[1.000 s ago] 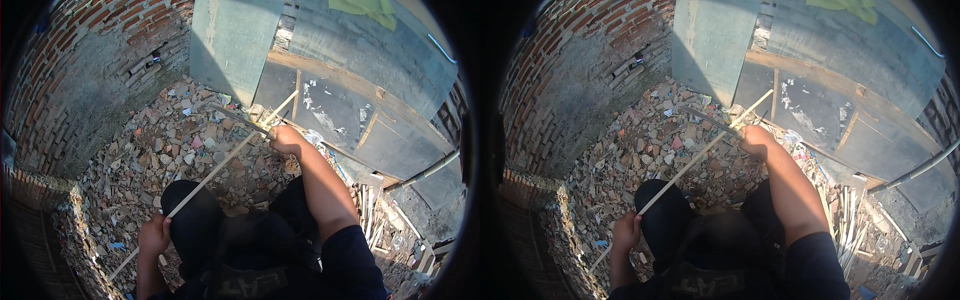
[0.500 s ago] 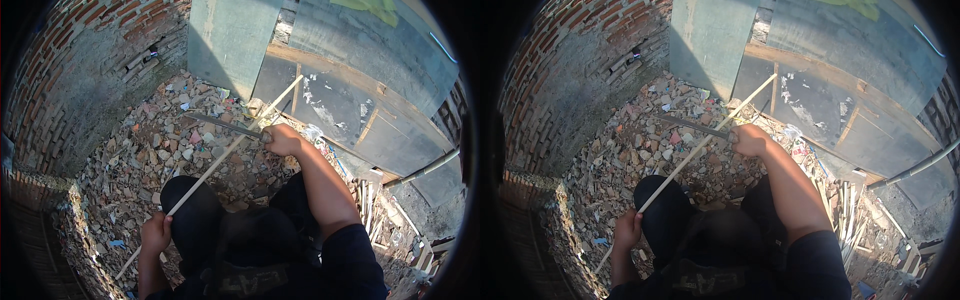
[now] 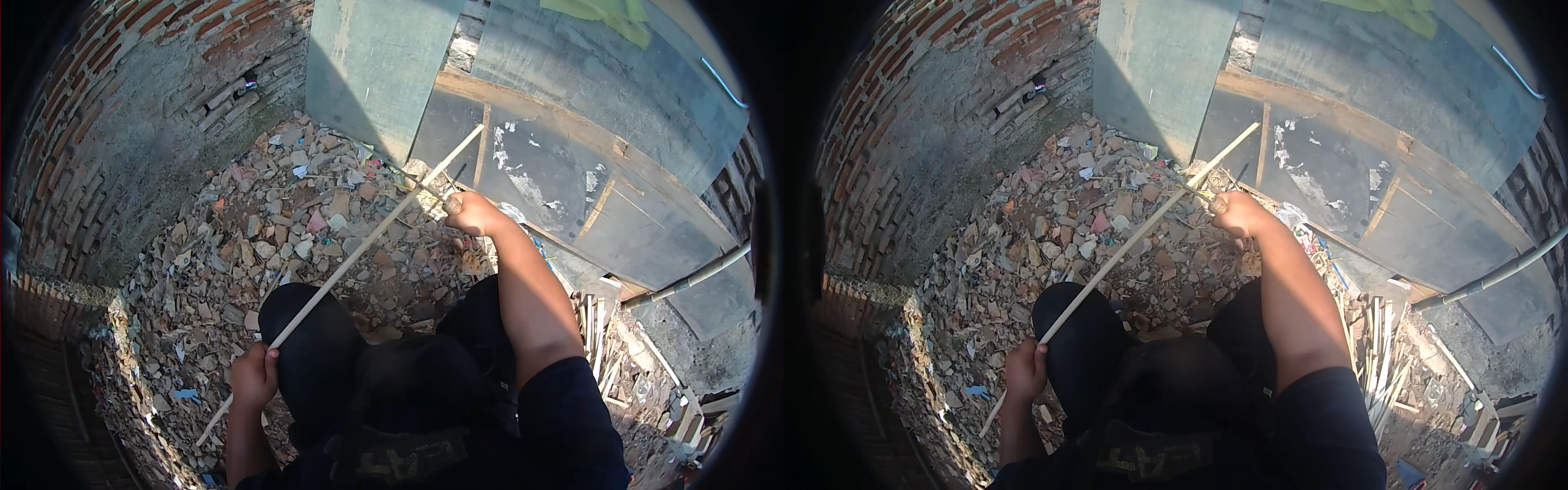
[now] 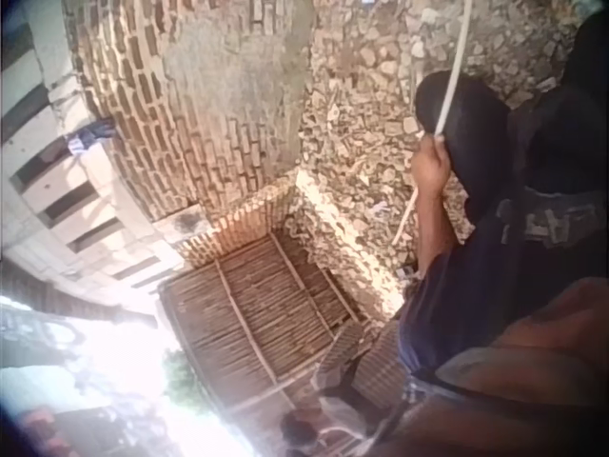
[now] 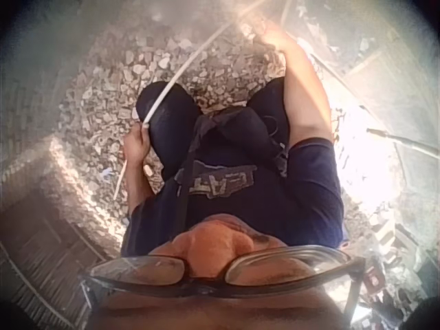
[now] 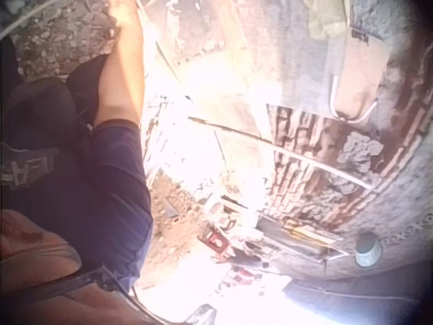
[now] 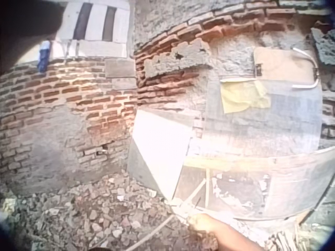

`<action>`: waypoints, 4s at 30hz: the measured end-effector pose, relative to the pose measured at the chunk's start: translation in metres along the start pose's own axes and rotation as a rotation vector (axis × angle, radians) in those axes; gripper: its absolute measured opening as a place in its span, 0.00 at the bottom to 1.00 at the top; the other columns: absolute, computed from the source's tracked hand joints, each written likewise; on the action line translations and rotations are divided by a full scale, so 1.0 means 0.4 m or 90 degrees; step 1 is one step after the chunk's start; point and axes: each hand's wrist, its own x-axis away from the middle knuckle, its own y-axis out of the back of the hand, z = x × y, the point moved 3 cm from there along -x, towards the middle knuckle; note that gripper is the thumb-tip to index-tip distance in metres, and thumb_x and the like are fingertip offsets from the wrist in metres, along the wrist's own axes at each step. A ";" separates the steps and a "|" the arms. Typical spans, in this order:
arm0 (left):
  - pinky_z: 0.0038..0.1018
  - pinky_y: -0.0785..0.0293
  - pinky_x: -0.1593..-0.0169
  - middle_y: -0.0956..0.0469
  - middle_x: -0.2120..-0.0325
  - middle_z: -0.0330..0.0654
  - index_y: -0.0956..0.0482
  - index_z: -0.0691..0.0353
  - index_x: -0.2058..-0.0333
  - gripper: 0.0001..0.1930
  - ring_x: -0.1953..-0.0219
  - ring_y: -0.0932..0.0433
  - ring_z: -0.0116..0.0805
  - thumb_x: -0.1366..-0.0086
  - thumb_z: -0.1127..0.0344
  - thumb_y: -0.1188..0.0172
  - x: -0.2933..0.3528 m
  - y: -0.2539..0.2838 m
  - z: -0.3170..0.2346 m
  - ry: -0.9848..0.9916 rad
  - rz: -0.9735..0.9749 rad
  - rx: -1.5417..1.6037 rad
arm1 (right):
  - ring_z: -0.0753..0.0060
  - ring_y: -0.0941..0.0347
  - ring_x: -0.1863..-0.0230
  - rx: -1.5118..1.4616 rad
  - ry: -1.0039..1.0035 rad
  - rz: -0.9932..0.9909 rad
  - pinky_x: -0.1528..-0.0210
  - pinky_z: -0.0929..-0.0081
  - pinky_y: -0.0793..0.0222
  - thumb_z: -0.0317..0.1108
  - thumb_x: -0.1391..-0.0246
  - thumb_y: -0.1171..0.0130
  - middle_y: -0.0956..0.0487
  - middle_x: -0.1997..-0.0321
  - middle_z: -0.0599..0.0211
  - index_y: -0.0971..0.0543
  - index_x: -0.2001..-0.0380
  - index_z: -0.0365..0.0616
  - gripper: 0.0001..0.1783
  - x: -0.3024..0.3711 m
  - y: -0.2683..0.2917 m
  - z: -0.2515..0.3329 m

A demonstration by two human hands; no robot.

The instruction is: The person holds a thin wooden stick in one hand and repeatedly scrapes and shapes it using a knife.

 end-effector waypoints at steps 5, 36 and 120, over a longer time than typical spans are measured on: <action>0.48 0.28 0.71 0.23 0.80 0.53 0.25 0.61 0.71 0.12 0.75 0.22 0.59 0.30 0.61 0.43 -0.020 0.020 -0.022 -0.021 0.005 -0.108 | 0.54 0.18 0.59 -0.015 -0.040 -0.097 0.54 0.61 0.25 0.34 0.55 0.39 0.16 0.66 0.50 0.18 0.62 0.42 0.15 -0.026 -0.018 -0.070; 0.46 0.28 0.73 0.23 0.79 0.52 0.26 0.61 0.72 0.12 0.77 0.22 0.59 0.34 0.60 0.37 0.013 0.003 0.024 -0.039 -0.067 -0.084 | 0.43 0.20 0.54 0.186 0.099 -0.063 0.50 0.57 0.25 0.36 0.57 0.37 0.17 0.61 0.47 0.18 0.59 0.46 0.18 0.023 0.006 0.008; 0.49 0.27 0.70 0.22 0.77 0.51 0.26 0.60 0.70 0.13 0.74 0.21 0.58 0.30 0.58 0.43 -0.025 0.017 -0.006 -0.008 0.002 -0.151 | 0.48 0.19 0.60 0.160 0.132 -0.099 0.54 0.58 0.24 0.33 0.56 0.38 0.16 0.65 0.49 0.18 0.59 0.43 0.17 0.002 -0.045 0.046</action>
